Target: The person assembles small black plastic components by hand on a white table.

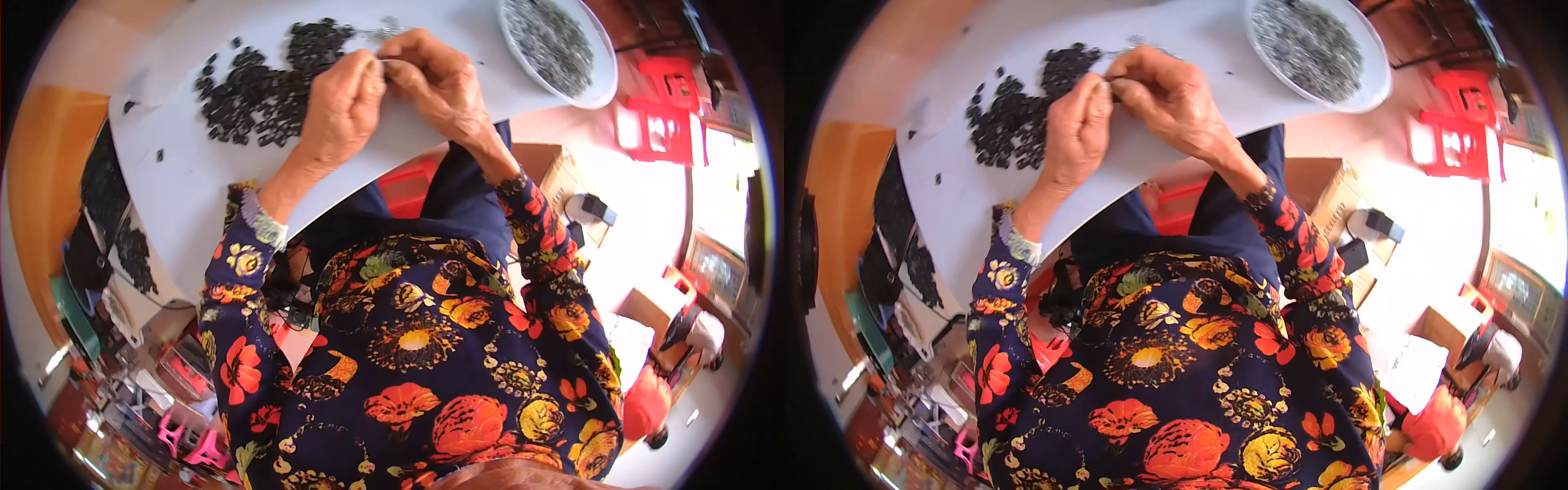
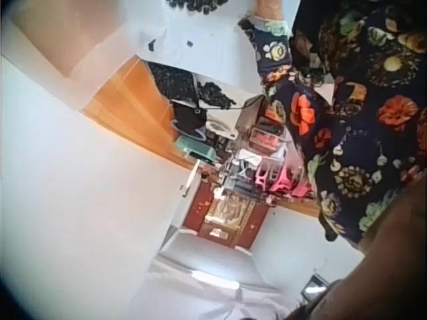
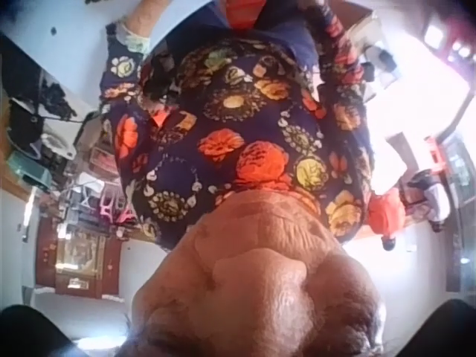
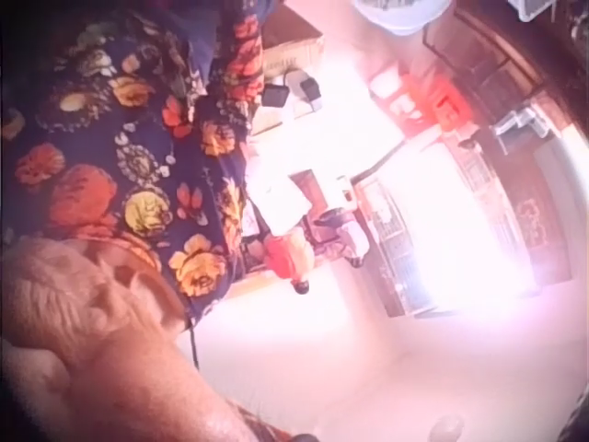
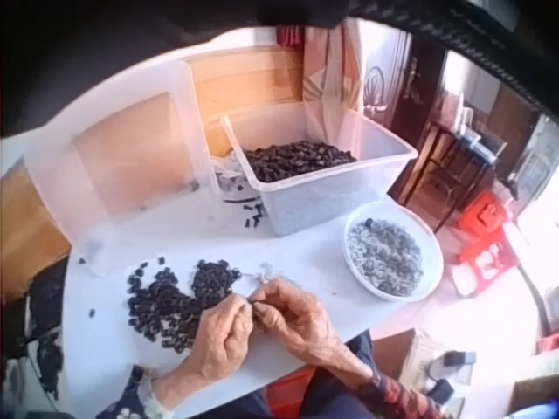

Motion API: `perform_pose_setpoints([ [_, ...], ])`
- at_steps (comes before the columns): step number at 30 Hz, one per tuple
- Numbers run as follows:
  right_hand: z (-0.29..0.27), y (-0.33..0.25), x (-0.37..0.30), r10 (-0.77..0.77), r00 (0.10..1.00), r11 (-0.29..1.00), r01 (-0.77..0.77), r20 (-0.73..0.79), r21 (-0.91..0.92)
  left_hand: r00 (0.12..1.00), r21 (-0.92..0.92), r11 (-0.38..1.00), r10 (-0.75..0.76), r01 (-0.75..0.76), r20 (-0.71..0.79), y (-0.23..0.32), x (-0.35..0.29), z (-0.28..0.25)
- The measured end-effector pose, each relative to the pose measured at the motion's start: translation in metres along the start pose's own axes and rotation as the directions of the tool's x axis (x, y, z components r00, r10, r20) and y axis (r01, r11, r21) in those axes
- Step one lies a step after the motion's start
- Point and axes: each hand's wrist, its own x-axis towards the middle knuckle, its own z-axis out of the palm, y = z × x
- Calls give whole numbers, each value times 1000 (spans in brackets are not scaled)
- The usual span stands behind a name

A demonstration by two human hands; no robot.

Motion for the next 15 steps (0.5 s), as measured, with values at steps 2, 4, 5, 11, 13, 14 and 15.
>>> perform_pose_setpoints([
  [2, 1, -3, -2, -1, 999, 1000, 1, -43, 4, 998, -29, 998, 62, -62, -18, -3, 0, 4],
  [4, -2, 5, -3, -23, 994, 998, 29, -108, 54, 998, -159, 985, -58, 60, 19, 0, 2, 1],
  [5, -2, 5, -3, -14, 988, 998, 23, -155, 52, 994, -217, 971, -108, 103, -12, 3, 7, -3],
  [11, 6, -2, -1, -16, 992, 1000, 16, -126, 2, 944, -7, 961, 272, -278, -190, 48, 123, -44],
  [13, 3, -2, -2, 2, 988, 1000, 0, -153, 11, 947, 32, 955, 295, -294, -125, 40, 161, -61],
  [14, -1, 2, -2, 9, 987, 1000, -8, -158, 10, 947, 60, 947, 319, -316, -43, 33, 180, -64],
  [15, -1, 6, -1, 15, 991, 999, -10, -136, 37, 941, 99, 936, 336, -338, 34, 27, 193, -73],
])
